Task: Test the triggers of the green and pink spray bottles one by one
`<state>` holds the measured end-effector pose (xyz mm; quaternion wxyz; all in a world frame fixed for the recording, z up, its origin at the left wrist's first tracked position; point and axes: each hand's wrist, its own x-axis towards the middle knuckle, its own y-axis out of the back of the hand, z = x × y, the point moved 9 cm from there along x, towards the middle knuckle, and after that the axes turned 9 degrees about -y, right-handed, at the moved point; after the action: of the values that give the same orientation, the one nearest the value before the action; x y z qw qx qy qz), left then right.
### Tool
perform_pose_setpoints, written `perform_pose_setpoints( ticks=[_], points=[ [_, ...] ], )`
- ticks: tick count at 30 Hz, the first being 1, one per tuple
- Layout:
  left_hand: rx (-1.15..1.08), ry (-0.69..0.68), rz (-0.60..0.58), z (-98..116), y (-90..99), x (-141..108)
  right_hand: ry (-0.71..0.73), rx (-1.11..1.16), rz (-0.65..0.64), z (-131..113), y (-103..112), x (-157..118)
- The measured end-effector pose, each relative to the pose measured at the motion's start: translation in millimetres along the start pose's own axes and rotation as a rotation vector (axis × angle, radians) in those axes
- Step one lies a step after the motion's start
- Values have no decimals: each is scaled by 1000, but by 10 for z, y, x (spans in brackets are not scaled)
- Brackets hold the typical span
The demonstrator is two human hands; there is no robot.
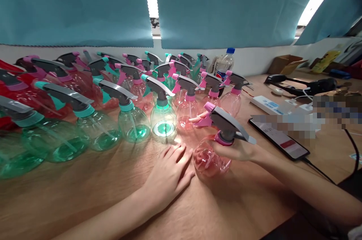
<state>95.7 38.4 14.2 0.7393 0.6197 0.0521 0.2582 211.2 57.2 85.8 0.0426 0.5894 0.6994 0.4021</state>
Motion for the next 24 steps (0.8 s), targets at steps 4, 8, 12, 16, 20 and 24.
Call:
perform_pose_setpoints(
  ticks=[4,8,12,16,20,24],
  points=[
    [96,21,-33,-39,-76,-32,-23,84,73,-9,129,39],
    [97,3,11,-51,-97,-31,-48,87,79,27,183,84],
    [98,-5,8,-63,-120,-39,-97,83,4,77,160,159],
    [99,-12,16,-60,-102,-39,-118,132,28,48,223,270],
    [118,-7,-11,-61,-101,-31,-135,139,93,37,290,341],
    [118,-5,-39,-52,-97,-25,-93,133,80,27,270,353]
  ],
)
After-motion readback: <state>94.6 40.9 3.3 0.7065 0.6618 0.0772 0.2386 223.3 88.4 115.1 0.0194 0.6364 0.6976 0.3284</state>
